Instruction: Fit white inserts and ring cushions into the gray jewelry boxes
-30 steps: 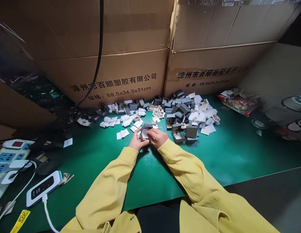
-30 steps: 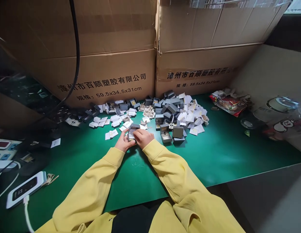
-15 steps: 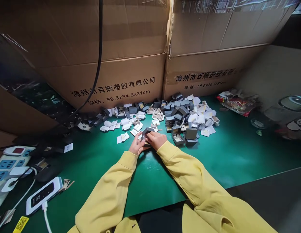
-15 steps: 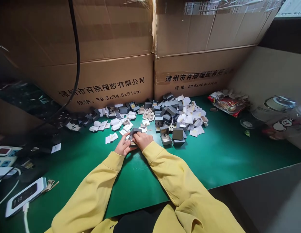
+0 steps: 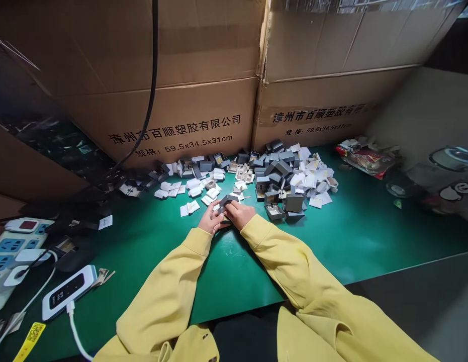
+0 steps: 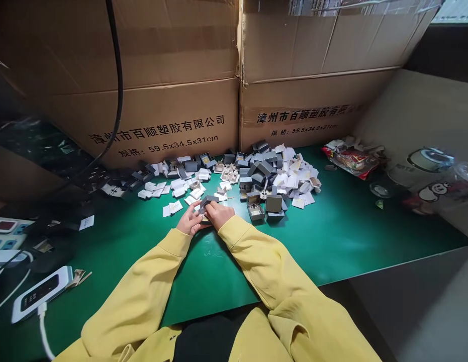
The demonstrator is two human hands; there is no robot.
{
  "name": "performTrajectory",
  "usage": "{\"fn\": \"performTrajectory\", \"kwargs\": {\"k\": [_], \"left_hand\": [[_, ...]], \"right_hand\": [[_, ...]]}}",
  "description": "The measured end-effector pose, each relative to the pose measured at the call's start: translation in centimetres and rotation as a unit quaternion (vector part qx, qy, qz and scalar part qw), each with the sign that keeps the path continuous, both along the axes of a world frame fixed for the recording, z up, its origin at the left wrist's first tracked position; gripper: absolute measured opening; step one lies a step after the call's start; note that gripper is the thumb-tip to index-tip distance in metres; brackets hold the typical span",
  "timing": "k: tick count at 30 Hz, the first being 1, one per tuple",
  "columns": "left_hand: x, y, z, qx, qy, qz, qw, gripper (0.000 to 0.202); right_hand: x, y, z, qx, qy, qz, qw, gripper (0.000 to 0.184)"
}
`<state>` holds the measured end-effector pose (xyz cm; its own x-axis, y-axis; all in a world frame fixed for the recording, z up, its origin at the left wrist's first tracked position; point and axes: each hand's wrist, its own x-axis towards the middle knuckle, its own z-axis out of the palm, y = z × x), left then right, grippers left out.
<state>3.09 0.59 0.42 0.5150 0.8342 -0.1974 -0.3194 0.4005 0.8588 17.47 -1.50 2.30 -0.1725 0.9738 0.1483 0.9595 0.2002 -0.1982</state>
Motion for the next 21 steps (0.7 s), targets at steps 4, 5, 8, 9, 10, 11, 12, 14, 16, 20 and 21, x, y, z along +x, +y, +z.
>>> {"fn": "performTrajectory", "kwargs": {"k": [4,5,8,9,10,11,12,14,16,20,21], "left_hand": [[0.04,0.02,0.22,-0.005,0.009,0.009,1.000,0.067],[0.01,0.06,0.29,-0.008,0.010,0.010,1.000,0.067],[-0.15,0.28,0.47,-0.027,0.007,0.008,1.000,0.062],[-0.22,0.36,0.52,-0.035,0.005,0.007,0.999,0.059],[-0.29,0.45,0.57,-0.044,0.004,0.006,0.999,0.055],[-0.35,0.52,0.61,-0.053,0.004,0.005,0.999,0.053],[-0.39,0.59,0.64,-0.059,0.003,0.004,0.998,0.051],[-0.45,0.68,0.67,-0.069,0.000,0.002,0.998,0.050],[-0.46,0.73,0.65,-0.079,-0.004,0.008,0.997,0.051],[-0.37,0.69,0.55,-0.083,-0.002,0.012,0.996,0.053],[-0.35,0.67,0.53,-0.080,0.001,0.009,0.997,0.052]], "right_hand": [[0.06,-0.02,-0.14,0.013,0.006,-0.022,1.000,0.037],[0.05,-0.01,-0.17,0.014,0.007,-0.028,1.000,0.037],[-0.03,0.02,-0.22,0.009,0.010,-0.038,0.999,0.038],[-0.06,0.04,-0.23,0.009,0.011,-0.038,0.999,0.038],[-0.09,0.07,-0.24,0.009,0.012,-0.037,0.999,0.038],[-0.10,0.11,-0.25,0.010,0.012,-0.034,0.999,0.038],[-0.08,0.14,-0.27,0.012,0.014,-0.030,0.999,0.038],[0.00,0.21,-0.35,0.020,0.018,-0.024,0.999,0.037],[0.12,0.25,-0.45,0.033,0.025,-0.020,0.999,0.036],[0.22,0.25,-0.60,0.047,0.028,-0.022,0.998,0.036],[0.20,0.24,-0.61,0.045,0.025,-0.023,0.998,0.036]]}}
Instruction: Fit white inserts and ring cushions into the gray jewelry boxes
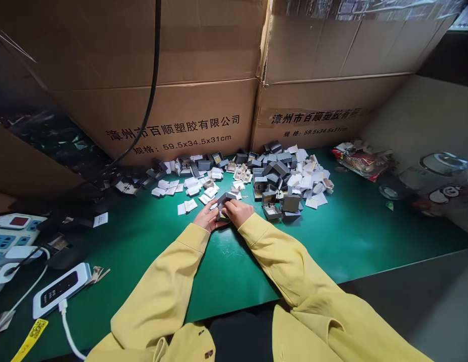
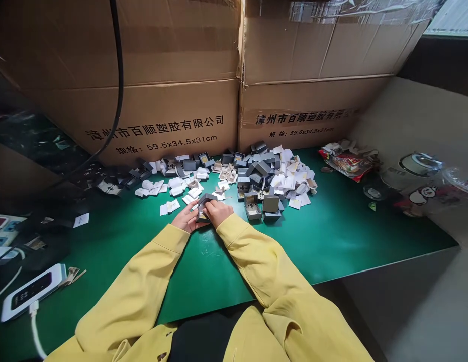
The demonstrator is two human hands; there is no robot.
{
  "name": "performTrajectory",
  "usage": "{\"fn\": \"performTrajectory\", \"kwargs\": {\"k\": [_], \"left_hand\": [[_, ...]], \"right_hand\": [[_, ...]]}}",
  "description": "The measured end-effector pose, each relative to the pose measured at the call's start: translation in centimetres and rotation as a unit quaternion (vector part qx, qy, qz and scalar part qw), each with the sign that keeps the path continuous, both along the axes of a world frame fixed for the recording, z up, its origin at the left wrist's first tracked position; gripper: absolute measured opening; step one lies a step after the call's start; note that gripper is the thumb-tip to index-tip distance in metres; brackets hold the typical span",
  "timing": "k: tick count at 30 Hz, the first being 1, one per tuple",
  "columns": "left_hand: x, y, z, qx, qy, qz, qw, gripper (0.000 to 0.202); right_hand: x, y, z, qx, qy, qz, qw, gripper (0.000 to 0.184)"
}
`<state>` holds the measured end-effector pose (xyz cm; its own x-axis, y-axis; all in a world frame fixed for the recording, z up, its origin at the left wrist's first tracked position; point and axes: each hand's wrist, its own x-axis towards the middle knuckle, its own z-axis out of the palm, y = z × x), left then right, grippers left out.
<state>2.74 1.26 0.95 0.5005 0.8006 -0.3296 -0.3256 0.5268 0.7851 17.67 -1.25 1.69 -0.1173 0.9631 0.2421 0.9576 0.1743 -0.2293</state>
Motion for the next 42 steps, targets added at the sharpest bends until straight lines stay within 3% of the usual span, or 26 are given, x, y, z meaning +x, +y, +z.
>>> {"fn": "performTrajectory", "kwargs": {"k": [9,16,24,27,31,36,39,42], "left_hand": [[-0.2,0.1,0.2,0.000,0.011,0.001,1.000,0.046],[0.2,0.0,0.2,0.022,0.031,0.010,0.999,0.053],[0.1,-0.4,0.0,0.018,-0.002,0.020,1.000,0.050],[0.0,-0.5,-0.1,0.007,-0.015,0.018,1.000,0.049],[-0.9,0.0,0.1,-0.004,-0.041,0.031,0.999,0.049],[-3.7,2.0,0.8,0.022,-0.121,0.105,0.987,0.053],[-5.0,2.9,1.1,0.026,-0.148,0.182,0.972,0.049],[-5.0,3.1,1.0,0.011,-0.159,0.216,0.963,0.049]], "right_hand": [[-0.1,0.4,-0.1,-0.008,-0.023,0.060,0.998,0.033],[0.0,0.2,-0.8,-0.006,-0.018,0.040,0.999,0.034],[0.6,-0.6,0.1,0.002,-0.019,0.037,0.999,0.034],[0.5,-0.8,-0.1,0.030,0.014,0.041,0.999,0.037],[0.7,-0.9,-0.8,0.109,0.133,0.077,0.982,0.036],[1.2,0.5,-2.4,0.127,0.237,0.047,0.962,0.035],[0.7,1.9,-3.1,0.085,0.228,0.012,0.970,0.034],[-0.3,3.1,-3.1,0.065,0.185,0.005,0.980,0.031]]}}
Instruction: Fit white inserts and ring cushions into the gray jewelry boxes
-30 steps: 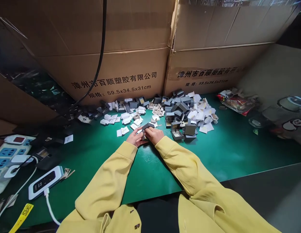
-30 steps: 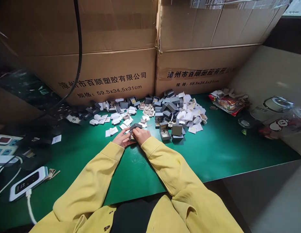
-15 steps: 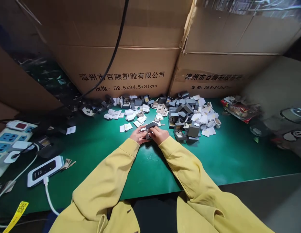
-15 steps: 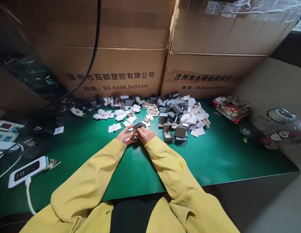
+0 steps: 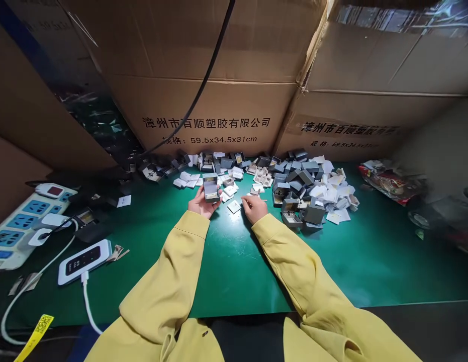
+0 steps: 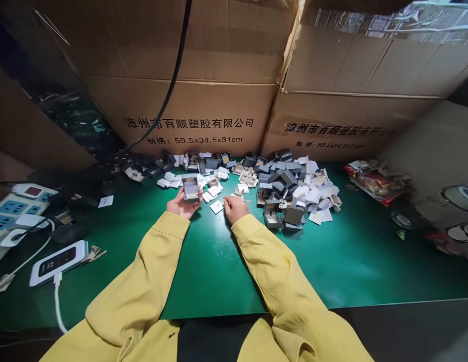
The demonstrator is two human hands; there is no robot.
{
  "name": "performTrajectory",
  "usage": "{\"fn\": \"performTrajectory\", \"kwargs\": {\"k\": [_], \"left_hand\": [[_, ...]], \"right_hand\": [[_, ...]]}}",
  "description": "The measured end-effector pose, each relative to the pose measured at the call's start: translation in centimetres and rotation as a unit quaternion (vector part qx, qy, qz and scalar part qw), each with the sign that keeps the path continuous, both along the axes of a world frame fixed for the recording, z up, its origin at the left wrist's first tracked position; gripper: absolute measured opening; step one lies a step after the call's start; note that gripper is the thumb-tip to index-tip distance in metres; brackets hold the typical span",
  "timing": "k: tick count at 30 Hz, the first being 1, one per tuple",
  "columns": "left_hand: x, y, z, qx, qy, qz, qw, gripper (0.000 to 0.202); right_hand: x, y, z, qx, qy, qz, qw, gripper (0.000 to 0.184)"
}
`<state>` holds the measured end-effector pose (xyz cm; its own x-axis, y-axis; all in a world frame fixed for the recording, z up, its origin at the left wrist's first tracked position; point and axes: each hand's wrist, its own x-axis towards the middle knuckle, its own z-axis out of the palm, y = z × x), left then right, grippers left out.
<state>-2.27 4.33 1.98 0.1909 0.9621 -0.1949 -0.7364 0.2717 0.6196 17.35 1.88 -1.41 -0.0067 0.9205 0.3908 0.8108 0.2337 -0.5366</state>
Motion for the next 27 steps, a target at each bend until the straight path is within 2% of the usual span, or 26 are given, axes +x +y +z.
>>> {"fn": "performTrajectory", "kwargs": {"k": [4,7,11,13,19,22,25,27], "left_hand": [[0.7,-0.1,-0.3,-0.026,-0.007,-0.003,1.000,0.047],[0.9,0.1,-0.6,-0.038,-0.006,0.008,0.999,0.045],[0.7,0.2,-0.7,-0.032,-0.005,0.002,0.999,0.044],[0.8,0.1,-0.7,-0.026,-0.002,0.000,1.000,0.044],[1.6,-0.4,-0.6,-0.026,-0.002,0.005,1.000,0.046],[2.3,-1.1,-0.4,-0.026,-0.024,0.004,0.999,0.045],[3.7,-2.5,-0.2,-0.052,-0.048,-0.031,0.997,0.040],[5.0,-3.4,-0.2,-0.083,-0.049,-0.075,0.993,0.037]], "right_hand": [[-1.5,1.5,0.8,0.005,-0.045,-0.030,0.999,0.032],[-2.4,2.8,1.2,-0.030,-0.072,-0.048,0.996,0.033],[-3.1,4.3,1.2,-0.069,-0.093,-0.045,0.992,0.030],[-3.2,4.6,1.1,-0.078,-0.070,-0.039,0.994,0.029],[-3.1,4.3,1.1,-0.058,0.040,-0.004,0.998,0.018],[-2.5,4.1,1.1,-0.037,0.167,0.008,0.985,0.021],[-1.4,3.7,1.0,-0.038,0.369,0.005,0.929,0.030],[-0.4,3.0,1.0,-0.052,0.461,-0.012,0.886,0.037]]}}
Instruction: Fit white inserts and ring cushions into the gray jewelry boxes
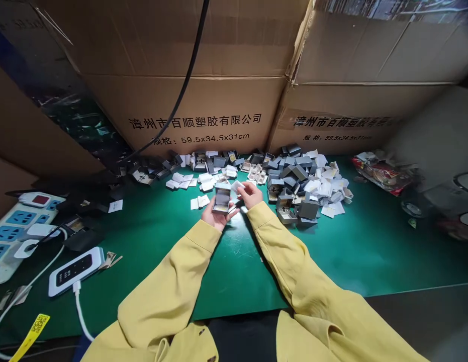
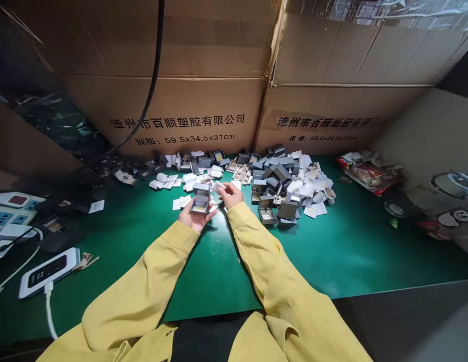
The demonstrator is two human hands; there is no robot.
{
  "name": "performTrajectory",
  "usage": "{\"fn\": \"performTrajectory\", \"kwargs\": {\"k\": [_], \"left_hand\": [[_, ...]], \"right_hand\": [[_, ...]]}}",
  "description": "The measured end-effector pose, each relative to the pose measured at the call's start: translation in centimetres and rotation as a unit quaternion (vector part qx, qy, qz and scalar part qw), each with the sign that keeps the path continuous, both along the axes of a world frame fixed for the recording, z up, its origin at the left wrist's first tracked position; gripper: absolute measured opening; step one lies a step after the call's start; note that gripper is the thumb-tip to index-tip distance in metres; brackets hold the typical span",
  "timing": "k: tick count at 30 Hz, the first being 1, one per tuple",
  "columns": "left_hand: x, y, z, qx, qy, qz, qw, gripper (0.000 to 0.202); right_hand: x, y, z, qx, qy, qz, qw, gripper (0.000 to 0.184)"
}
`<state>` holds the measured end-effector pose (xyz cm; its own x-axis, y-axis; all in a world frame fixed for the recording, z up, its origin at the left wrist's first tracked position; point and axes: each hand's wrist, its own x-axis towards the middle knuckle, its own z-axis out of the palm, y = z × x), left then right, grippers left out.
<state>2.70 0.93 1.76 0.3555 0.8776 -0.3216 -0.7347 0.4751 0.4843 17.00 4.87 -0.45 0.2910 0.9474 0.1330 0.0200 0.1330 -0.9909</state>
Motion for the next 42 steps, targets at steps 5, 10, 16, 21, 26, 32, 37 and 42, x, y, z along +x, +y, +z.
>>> {"fn": "performTrajectory", "kwargs": {"k": [5,10,16,21,26,32,37,42], "left_hand": [[1.6,-0.2,-0.5,-0.044,0.049,-0.011,0.998,0.034],[0.6,0.8,-1.1,-0.008,0.071,0.028,0.997,0.036],[0.6,0.0,-1.0,0.046,0.054,-0.062,0.996,0.042],[0.9,-0.6,-0.5,0.067,0.062,-0.141,0.986,0.049],[0.9,-0.9,-0.1,0.094,0.070,-0.158,0.981,0.047],[0.8,-1.0,-0.2,0.097,0.085,-0.161,0.978,0.046],[1.0,-1.2,-0.4,0.088,0.104,-0.154,0.979,0.045],[1.3,-1.4,-0.7,0.093,0.136,-0.150,0.975,0.050]], "right_hand": [[2.7,-2.6,0.1,-0.036,0.070,-0.030,0.996,0.044],[3.5,-3.8,0.1,-0.002,0.013,-0.004,1.000,0.041],[3.3,-3.8,0.2,0.035,-0.043,-0.026,0.998,0.036],[3.3,-4.7,1.6,0.152,-0.142,-0.101,0.973,0.018],[2.8,-5.3,2.8,0.283,-0.283,-0.086,0.913,0.011],[2.6,-5.0,1.9,0.319,-0.379,-0.080,0.865,0.015],[2.8,-4.9,1.1,0.264,-0.434,-0.056,0.860,0.019],[3.0,-4.7,0.6,0.252,-0.445,-0.025,0.859,0.019]]}}
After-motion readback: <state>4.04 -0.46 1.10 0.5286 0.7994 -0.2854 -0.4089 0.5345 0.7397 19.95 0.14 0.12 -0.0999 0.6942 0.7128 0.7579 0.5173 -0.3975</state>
